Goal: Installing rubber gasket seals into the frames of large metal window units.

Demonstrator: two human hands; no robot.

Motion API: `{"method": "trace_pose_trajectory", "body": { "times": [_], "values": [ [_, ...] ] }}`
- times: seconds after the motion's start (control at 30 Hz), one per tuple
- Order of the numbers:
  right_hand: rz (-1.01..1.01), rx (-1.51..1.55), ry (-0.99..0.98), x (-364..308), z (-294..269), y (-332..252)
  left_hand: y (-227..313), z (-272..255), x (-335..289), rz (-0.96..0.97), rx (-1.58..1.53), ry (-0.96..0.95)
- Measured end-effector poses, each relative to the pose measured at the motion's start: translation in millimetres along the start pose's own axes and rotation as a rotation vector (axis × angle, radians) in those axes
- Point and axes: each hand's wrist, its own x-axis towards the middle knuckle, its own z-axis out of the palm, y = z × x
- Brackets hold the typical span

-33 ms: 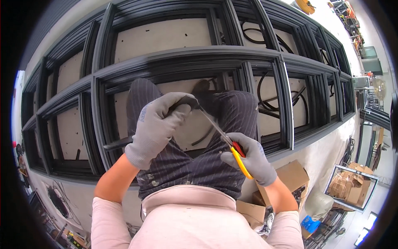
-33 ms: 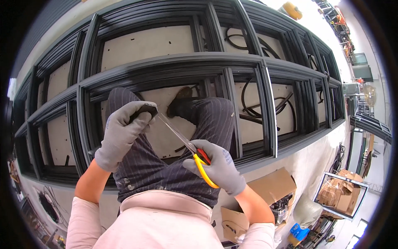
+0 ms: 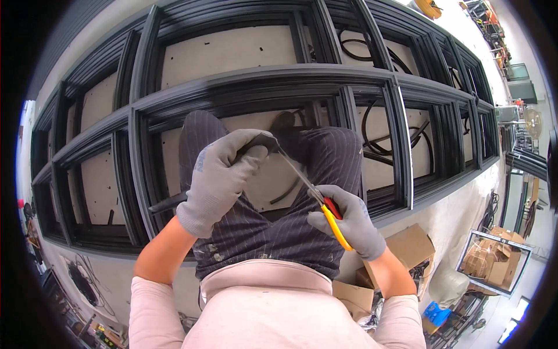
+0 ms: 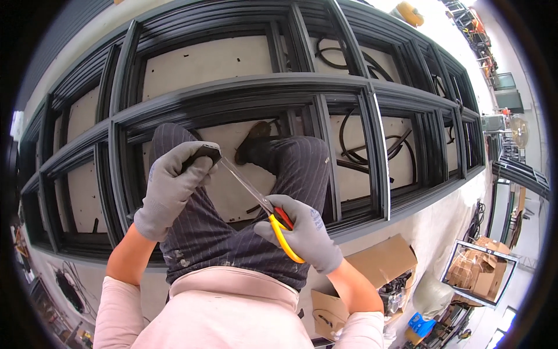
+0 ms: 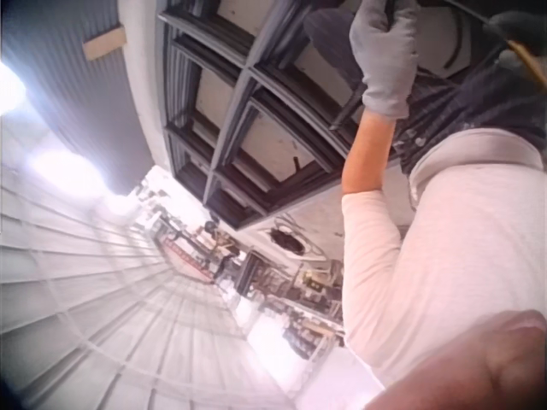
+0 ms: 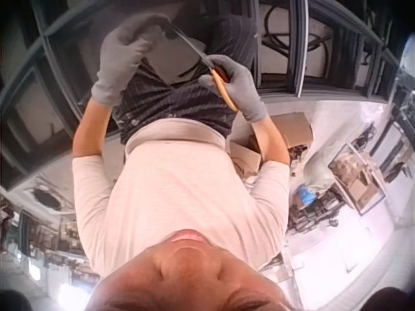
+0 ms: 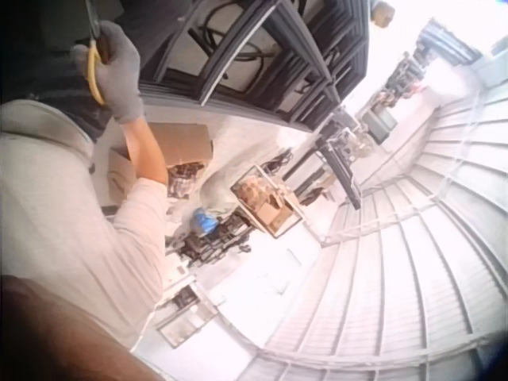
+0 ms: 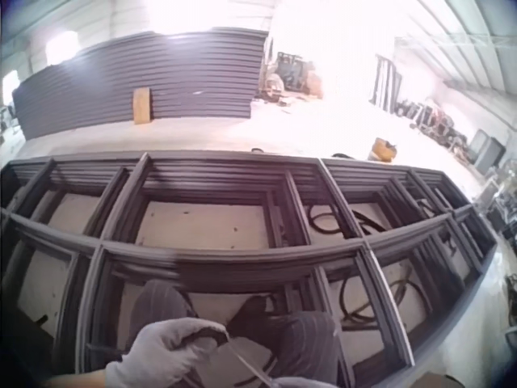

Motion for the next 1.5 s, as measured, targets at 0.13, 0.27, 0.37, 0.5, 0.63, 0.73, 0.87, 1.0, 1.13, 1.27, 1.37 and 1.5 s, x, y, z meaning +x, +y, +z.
{"method": "trace_pose_trajectory", "body": {
  "times": [0.13,0.27,0.37,0.5,0.63,0.73,0.87,1.0,1.13,1.27,1.37,1.5],
  "values": [
    [-0.004,0.086,0.020,8.3,7.8,0.5,-2.2,4.2,1.0,0.014,0.048,0.042],
    [-0.002,0.056,0.014,13.4,9.7,-3.9,-9.7,5.1,1.3,0.060,0.062,0.058],
    [-0.099,-0.004,0.024,16.4,11.4,0.5,-9.1,6.0,1.1,0.054,0.037,0.080],
    [-0.090,-0.050,0.033,18.8,13.3,1.4,-9.0,7.1,0.6,0.017,-0.021,0.108],
    [-0.191,-0.195,0.068,21.6,13.4,2.3,-6.9,2.8,2.7,0.010,-0.038,0.042],
    [-0.242,-0.206,0.089,27.0,13.7,8.6,-3.8,-2.4,4.0,-0.045,-0.144,-0.015],
    [-0.251,-0.268,0.069,29.4,14.4,18.1,1.1,-7.7,2.8,-0.133,-0.224,-0.048],
    [-0.269,-0.165,0.119,28.1,18.9,28.4,4.6,-7.8,0.9,-0.155,-0.234,-0.052],
    [0.028,0.689,0.210,28.0,9.1,36.7,9.1,-5.5,1.1,-0.158,-0.243,-0.066],
    [-0.202,0.685,0.129,41.4,13.8,2.8,7.6,5.4,-3.0,-0.199,-0.061,-0.222],
    [-0.232,0.693,0.003,52.8,14.3,-10.7,13.0,7.8,-4.5,-0.290,-0.020,-0.270],
    [-0.182,0.653,-0.052,49.3,4.6,-5.3,21.2,-1.9,-8.4,-0.359,-0.141,-0.287]
  ]
}}
